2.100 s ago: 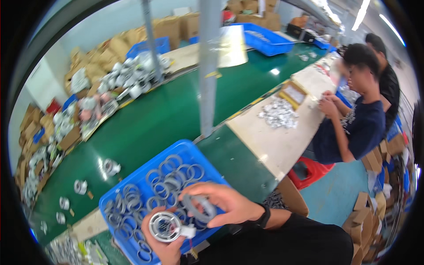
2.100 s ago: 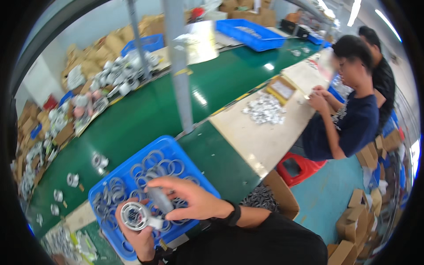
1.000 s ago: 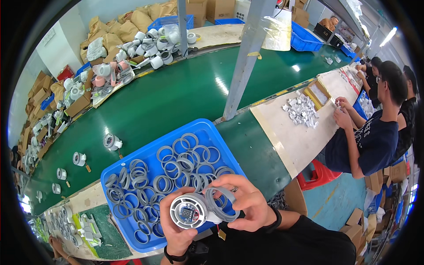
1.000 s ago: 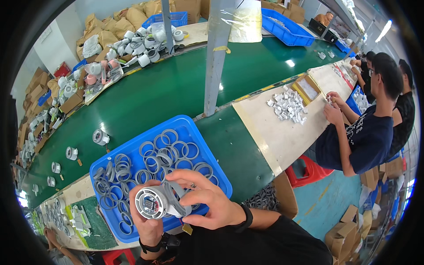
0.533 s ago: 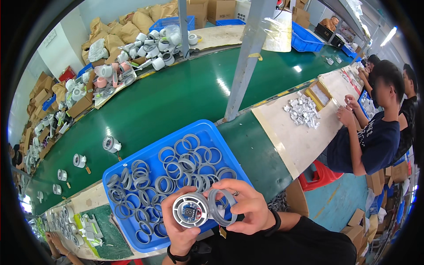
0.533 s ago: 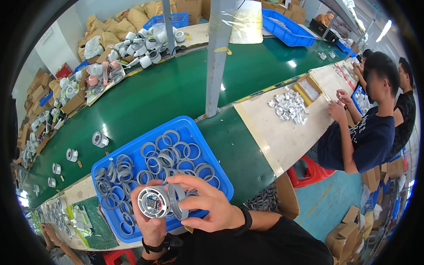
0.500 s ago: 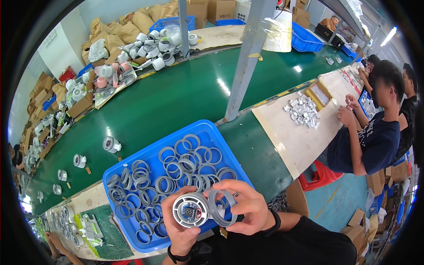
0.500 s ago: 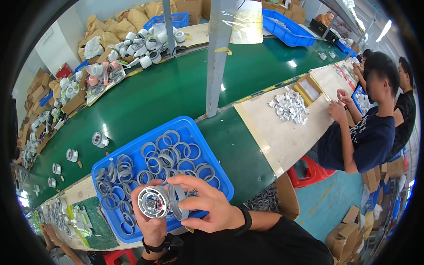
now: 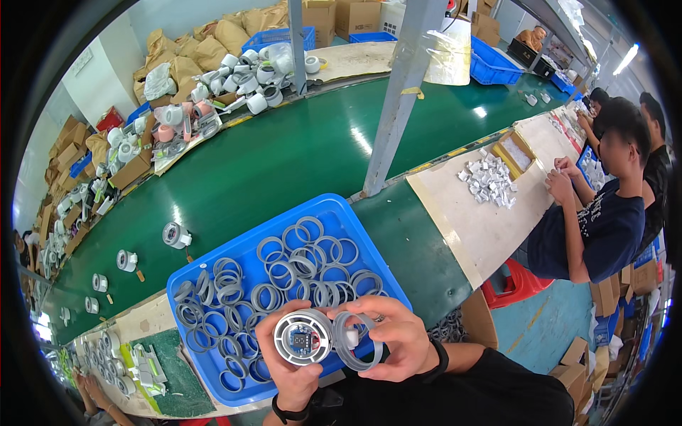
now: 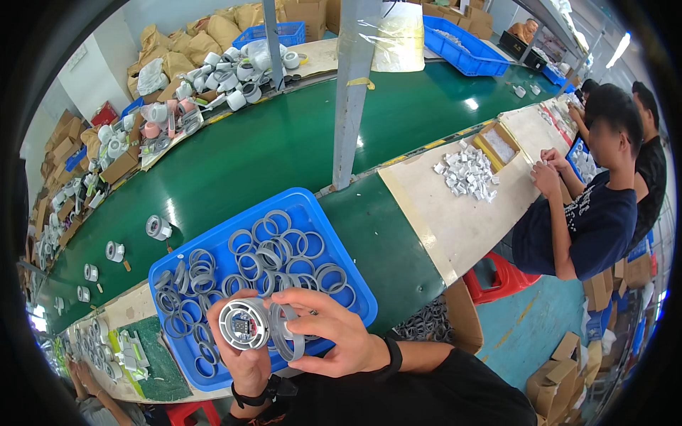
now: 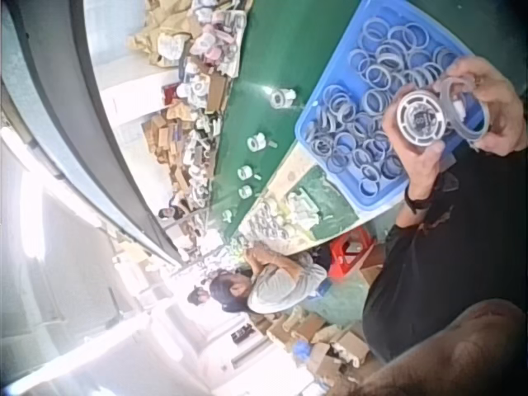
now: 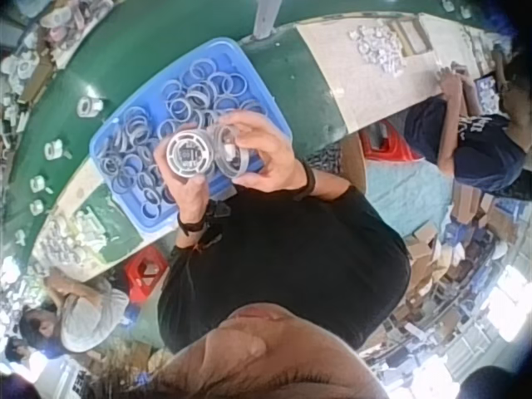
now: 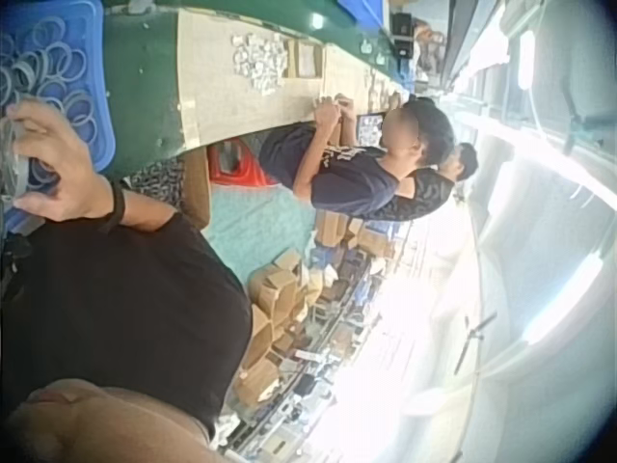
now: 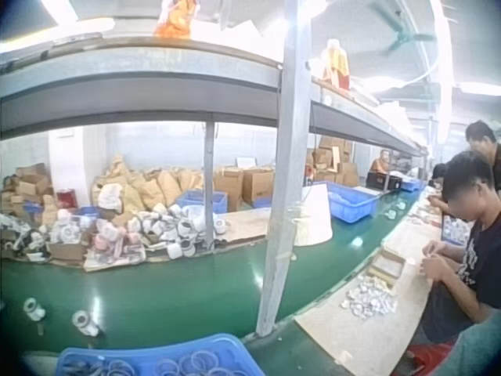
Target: Manually assemble rings and internal circuits into plastic housings for small electronic devices on an assembly line.
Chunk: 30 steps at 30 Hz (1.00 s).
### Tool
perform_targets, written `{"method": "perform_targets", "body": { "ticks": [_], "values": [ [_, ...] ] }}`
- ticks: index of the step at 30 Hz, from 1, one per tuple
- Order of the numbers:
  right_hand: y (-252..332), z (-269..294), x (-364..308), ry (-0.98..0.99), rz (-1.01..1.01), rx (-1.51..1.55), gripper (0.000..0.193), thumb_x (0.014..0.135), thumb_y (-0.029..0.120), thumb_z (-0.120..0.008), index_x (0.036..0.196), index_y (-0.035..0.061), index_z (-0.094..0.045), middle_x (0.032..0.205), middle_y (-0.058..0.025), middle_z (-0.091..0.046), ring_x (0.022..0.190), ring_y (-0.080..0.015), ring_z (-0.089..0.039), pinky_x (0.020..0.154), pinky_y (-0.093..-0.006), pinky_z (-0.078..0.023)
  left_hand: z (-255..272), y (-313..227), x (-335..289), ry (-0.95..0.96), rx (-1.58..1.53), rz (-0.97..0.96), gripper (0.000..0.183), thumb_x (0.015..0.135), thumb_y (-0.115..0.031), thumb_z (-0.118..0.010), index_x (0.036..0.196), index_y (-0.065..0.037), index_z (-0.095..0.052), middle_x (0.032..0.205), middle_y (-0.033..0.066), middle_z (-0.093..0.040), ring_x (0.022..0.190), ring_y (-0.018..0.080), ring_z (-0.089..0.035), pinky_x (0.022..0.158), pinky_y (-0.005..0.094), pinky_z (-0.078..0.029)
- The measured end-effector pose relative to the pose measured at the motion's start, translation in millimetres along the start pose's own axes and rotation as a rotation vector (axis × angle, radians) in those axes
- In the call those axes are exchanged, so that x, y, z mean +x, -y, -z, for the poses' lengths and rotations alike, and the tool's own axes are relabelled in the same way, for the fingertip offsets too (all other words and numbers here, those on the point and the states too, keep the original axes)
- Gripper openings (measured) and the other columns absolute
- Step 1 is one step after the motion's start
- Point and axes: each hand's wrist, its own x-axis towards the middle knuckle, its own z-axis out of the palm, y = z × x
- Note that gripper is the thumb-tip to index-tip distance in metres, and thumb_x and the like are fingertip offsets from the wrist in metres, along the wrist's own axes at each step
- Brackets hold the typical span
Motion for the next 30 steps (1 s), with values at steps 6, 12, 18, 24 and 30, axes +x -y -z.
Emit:
{"method": "perform_targets", "body": {
  "ticks": [6, 12, 18, 24, 30],
  "values": [
    [0, 1, 2, -0.006, 0.009, 0.019, 0.059, 0.067, 0.003, -0.079, 0.118, 0.0063, -0.050, 0.132, -0.0267, -0.043, 0.118, -0.0392, -0.050, 0.090, -0.0412, -0.047, 0, 3, 0, 0.012, 0.013, -0.017, 0.084, 0.064, -0.030, -0.085, 0.125, -0.003, -0.034, 0.124, 0.0233, -0.043, 0.106, 0.0291, -0.057, 0.089, 0.0379, -0.049],
    [7, 0, 9, 0.057, -0.037, 0.060, 0.051, 0.069, 0.000, -0.076, 0.114, 0.0064, -0.054, 0.132, -0.0252, -0.043, 0.119, -0.0390, -0.049, 0.091, -0.0424, -0.047, 3, 2, 0, 0.026, 0.132, -0.070, 0.082, 0.063, -0.026, -0.085, 0.124, -0.003, -0.036, 0.122, 0.0201, -0.044, 0.106, 0.0290, -0.055, 0.088, 0.0388, -0.047],
    [17, -11, 18, 0.320, -0.066, -0.567, 0.044, 0.071, -0.004, -0.067, 0.113, 0.0043, -0.060, 0.128, -0.0140, -0.051, 0.116, -0.0349, -0.053, 0.092, -0.0363, -0.049, 0, -1, -2, 0.098, 1.191, -0.450, 0.081, 0.058, -0.010, -0.082, 0.127, -0.001, -0.040, 0.122, 0.0174, -0.043, 0.105, 0.0308, -0.052, 0.086, 0.0396, -0.045],
    [3, -4, 23, 0.331, -0.229, -0.353, 0.054, 0.069, 0.008, -0.074, 0.119, 0.0058, -0.056, 0.133, -0.0158, -0.045, 0.120, -0.0323, -0.050, 0.089, -0.0343, -0.050, 8, -7, 7, 0.195, 1.467, -0.446, 0.059, 0.058, -0.020, -0.079, 0.108, -0.002, -0.054, 0.112, 0.0158, -0.052, 0.104, 0.0363, -0.052, 0.080, 0.0420, -0.043],
    [-21, -7, 38, 0.232, -0.298, 0.007, 0.040, 0.084, 0.027, -0.047, 0.109, -0.0041, -0.054, 0.076, -0.0121, -0.062, 0.066, -0.0286, -0.061, 0.061, -0.0317, -0.046, -1, -14, 17, 0.591, 1.333, -0.715, 0.063, 0.051, -0.015, -0.079, 0.109, -0.005, -0.056, 0.111, 0.0119, -0.051, 0.110, 0.0336, -0.045, 0.088, 0.0483, -0.033]
  ]
}}
